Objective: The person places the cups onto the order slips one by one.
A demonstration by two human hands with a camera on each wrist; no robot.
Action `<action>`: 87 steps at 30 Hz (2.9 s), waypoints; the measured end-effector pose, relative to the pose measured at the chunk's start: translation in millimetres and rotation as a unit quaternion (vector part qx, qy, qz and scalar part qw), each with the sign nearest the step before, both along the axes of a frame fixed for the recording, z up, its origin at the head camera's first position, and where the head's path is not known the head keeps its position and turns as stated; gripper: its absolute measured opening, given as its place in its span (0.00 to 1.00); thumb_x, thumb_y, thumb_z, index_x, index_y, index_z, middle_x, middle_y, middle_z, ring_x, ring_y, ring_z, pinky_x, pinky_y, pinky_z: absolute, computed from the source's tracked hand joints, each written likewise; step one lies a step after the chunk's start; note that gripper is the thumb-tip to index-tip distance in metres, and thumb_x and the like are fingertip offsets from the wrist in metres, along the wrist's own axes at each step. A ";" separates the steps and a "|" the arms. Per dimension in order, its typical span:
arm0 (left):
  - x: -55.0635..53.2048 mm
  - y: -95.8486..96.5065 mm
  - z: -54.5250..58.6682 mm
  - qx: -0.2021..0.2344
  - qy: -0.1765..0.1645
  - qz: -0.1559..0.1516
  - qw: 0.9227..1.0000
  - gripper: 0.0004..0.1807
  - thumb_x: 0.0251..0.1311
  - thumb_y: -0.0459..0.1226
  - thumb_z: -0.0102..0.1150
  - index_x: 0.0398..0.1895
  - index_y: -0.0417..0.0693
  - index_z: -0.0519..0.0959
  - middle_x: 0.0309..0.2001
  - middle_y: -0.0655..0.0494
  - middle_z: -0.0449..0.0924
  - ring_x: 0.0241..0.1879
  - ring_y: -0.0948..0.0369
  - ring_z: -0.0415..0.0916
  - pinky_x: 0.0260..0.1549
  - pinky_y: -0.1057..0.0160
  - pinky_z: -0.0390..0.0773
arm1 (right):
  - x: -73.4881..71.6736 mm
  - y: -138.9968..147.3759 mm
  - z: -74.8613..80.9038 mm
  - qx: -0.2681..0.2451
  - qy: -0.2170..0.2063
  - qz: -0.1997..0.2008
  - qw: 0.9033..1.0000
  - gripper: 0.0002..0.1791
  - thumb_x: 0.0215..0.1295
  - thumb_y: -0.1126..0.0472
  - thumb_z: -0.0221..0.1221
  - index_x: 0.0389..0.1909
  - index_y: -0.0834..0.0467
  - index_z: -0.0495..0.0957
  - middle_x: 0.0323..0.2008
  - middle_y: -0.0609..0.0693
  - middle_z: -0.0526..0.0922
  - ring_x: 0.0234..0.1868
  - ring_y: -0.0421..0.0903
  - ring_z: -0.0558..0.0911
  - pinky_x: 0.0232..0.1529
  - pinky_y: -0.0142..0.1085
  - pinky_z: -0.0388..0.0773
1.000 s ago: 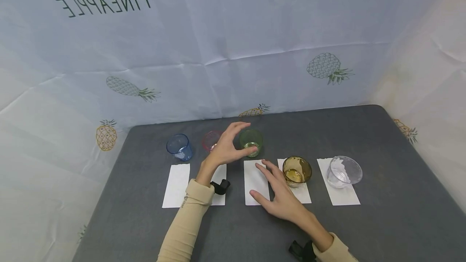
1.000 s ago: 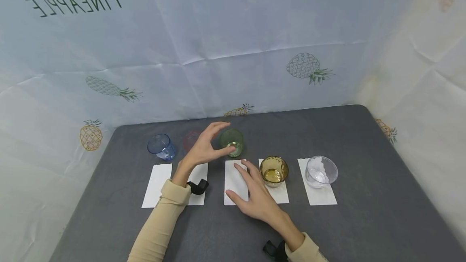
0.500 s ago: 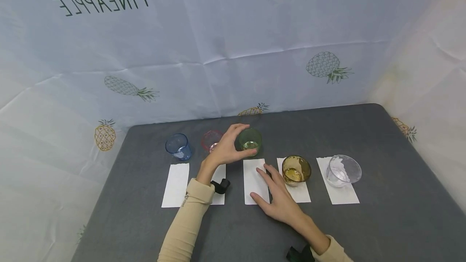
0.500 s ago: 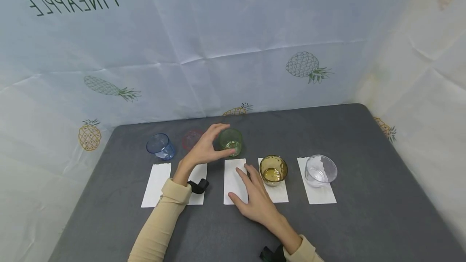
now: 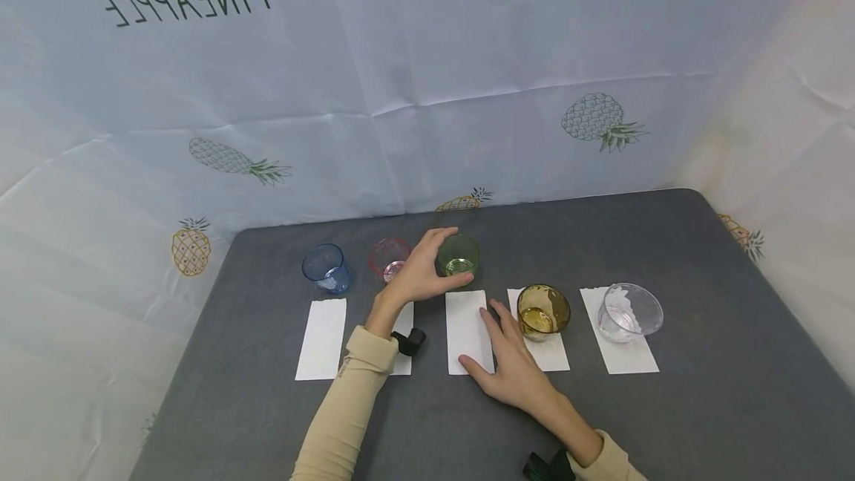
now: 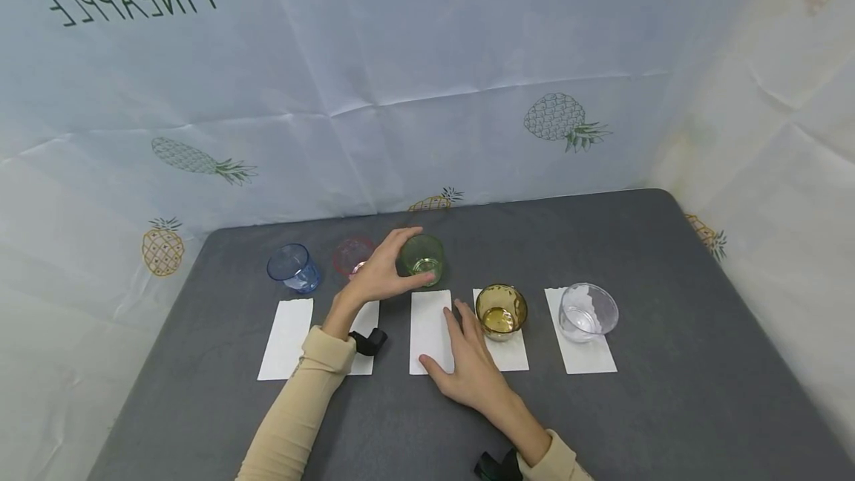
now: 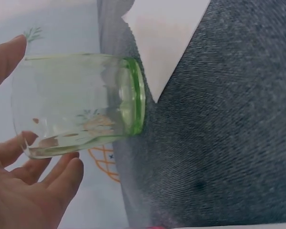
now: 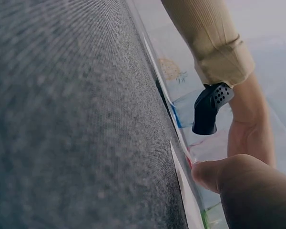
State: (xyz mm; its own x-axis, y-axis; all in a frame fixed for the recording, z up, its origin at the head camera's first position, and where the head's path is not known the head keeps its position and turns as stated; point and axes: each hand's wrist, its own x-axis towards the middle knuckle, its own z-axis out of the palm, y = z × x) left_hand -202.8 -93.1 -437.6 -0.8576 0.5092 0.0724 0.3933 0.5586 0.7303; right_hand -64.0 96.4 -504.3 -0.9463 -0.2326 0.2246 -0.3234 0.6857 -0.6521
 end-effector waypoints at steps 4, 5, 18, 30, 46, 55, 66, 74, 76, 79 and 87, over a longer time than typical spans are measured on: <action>-1.1 0.6 -4.0 -0.006 -0.002 0.005 1.000 0.48 0.60 0.48 0.70 0.79 0.44 0.59 0.76 0.41 0.60 0.74 0.43 0.64 0.70 0.38 0.69 | -0.7 0.0 0.2 0.008 -0.007 0.000 1.000 0.43 0.59 0.51 0.71 0.69 0.72 0.68 0.73 0.72 0.62 0.73 0.70 0.66 0.67 0.64 0.71; -1.2 0.8 -4.4 -0.007 -0.005 0.007 1.000 0.48 0.60 0.48 0.70 0.79 0.44 0.59 0.76 0.41 0.60 0.74 0.43 0.65 0.69 0.39 0.70 | -0.8 0.1 0.1 0.010 -0.008 0.000 1.000 0.43 0.59 0.52 0.71 0.69 0.72 0.68 0.73 0.72 0.62 0.73 0.70 0.66 0.67 0.64 0.70; 0.1 2.6 -8.0 0.015 -0.020 0.031 0.999 0.48 0.59 0.46 0.72 0.78 0.40 0.59 0.71 0.40 0.67 0.68 0.44 0.70 0.64 0.41 0.75 | -1.8 1.2 -0.5 0.017 -0.017 0.004 1.000 0.43 0.57 0.52 0.72 0.68 0.72 0.69 0.73 0.71 0.63 0.75 0.69 0.65 0.70 0.63 0.69; 0.0 3.7 -10.4 0.034 -0.006 0.053 0.998 0.45 0.57 0.46 0.74 0.75 0.41 0.65 0.68 0.43 0.72 0.66 0.46 0.74 0.64 0.43 0.76 | -1.3 1.2 -0.4 0.015 -0.016 0.006 1.000 0.43 0.57 0.53 0.72 0.68 0.73 0.69 0.72 0.71 0.63 0.75 0.69 0.64 0.70 0.62 0.69; 4.6 5.3 5.4 0.068 0.023 0.039 0.997 0.44 0.55 0.45 0.75 0.74 0.45 0.67 0.66 0.39 0.75 0.64 0.43 0.76 0.63 0.43 0.77 | -1.8 1.5 1.0 0.010 -0.024 0.009 1.000 0.44 0.57 0.53 0.72 0.68 0.73 0.68 0.72 0.71 0.62 0.75 0.69 0.64 0.70 0.63 0.69; 16.0 4.9 22.0 0.078 0.032 0.027 0.996 0.44 0.53 0.44 0.77 0.74 0.49 0.68 0.65 0.48 0.77 0.63 0.50 0.77 0.62 0.46 0.79 | -2.1 1.1 1.1 0.009 -0.022 0.008 1.000 0.44 0.56 0.53 0.73 0.67 0.73 0.68 0.72 0.71 0.63 0.75 0.69 0.64 0.70 0.63 0.68; 33.1 1.9 33.7 0.090 0.022 0.021 0.996 0.45 0.52 0.45 0.78 0.75 0.52 0.67 0.65 0.51 0.76 0.63 0.53 0.76 0.65 0.48 0.77 | -2.7 1.4 0.9 0.016 -0.013 0.012 1.000 0.43 0.57 0.52 0.73 0.67 0.72 0.69 0.72 0.71 0.63 0.74 0.69 0.64 0.68 0.64 0.69; 43.6 0.0 36.9 0.093 0.015 0.015 0.995 0.44 0.53 0.46 0.77 0.74 0.53 0.68 0.68 0.52 0.75 0.66 0.53 0.74 0.66 0.44 0.76 | -2.8 1.3 3.2 0.013 -0.013 0.016 1.000 0.43 0.57 0.53 0.73 0.67 0.73 0.69 0.71 0.71 0.63 0.74 0.70 0.64 0.68 0.65 0.69; 46.2 -0.9 36.3 0.092 0.013 0.016 0.996 0.44 0.53 0.46 0.77 0.74 0.54 0.69 0.68 0.53 0.74 0.66 0.53 0.74 0.65 0.42 0.76 | -2.7 1.2 3.1 0.013 -0.016 0.016 1.000 0.43 0.57 0.53 0.73 0.67 0.73 0.69 0.72 0.72 0.63 0.75 0.70 0.64 0.68 0.65 0.69; 49.8 -2.0 35.2 0.093 0.009 0.016 0.996 0.44 0.52 0.46 0.77 0.73 0.55 0.69 0.69 0.53 0.74 0.66 0.54 0.73 0.65 0.42 0.76 | -2.6 1.3 2.4 0.013 -0.020 0.016 1.000 0.43 0.57 0.52 0.73 0.67 0.73 0.68 0.72 0.72 0.63 0.75 0.70 0.63 0.69 0.65 0.68; 57.1 -2.8 32.0 0.095 0.007 0.006 0.995 0.43 0.51 0.45 0.77 0.73 0.54 0.70 0.67 0.52 0.75 0.64 0.55 0.74 0.63 0.42 0.78 | -2.4 2.1 1.5 0.012 -0.015 0.017 1.000 0.44 0.57 0.52 0.72 0.68 0.73 0.68 0.72 0.72 0.62 0.75 0.71 0.63 0.68 0.65 0.68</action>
State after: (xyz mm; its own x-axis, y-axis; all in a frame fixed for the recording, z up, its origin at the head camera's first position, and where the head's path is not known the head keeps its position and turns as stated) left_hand -145.8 -95.8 -405.6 -0.8620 0.4744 0.1784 0.3983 0.4166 0.8172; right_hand -66.4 98.5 -502.9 -0.9441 -0.2694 0.1903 -0.3270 0.6899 -0.6458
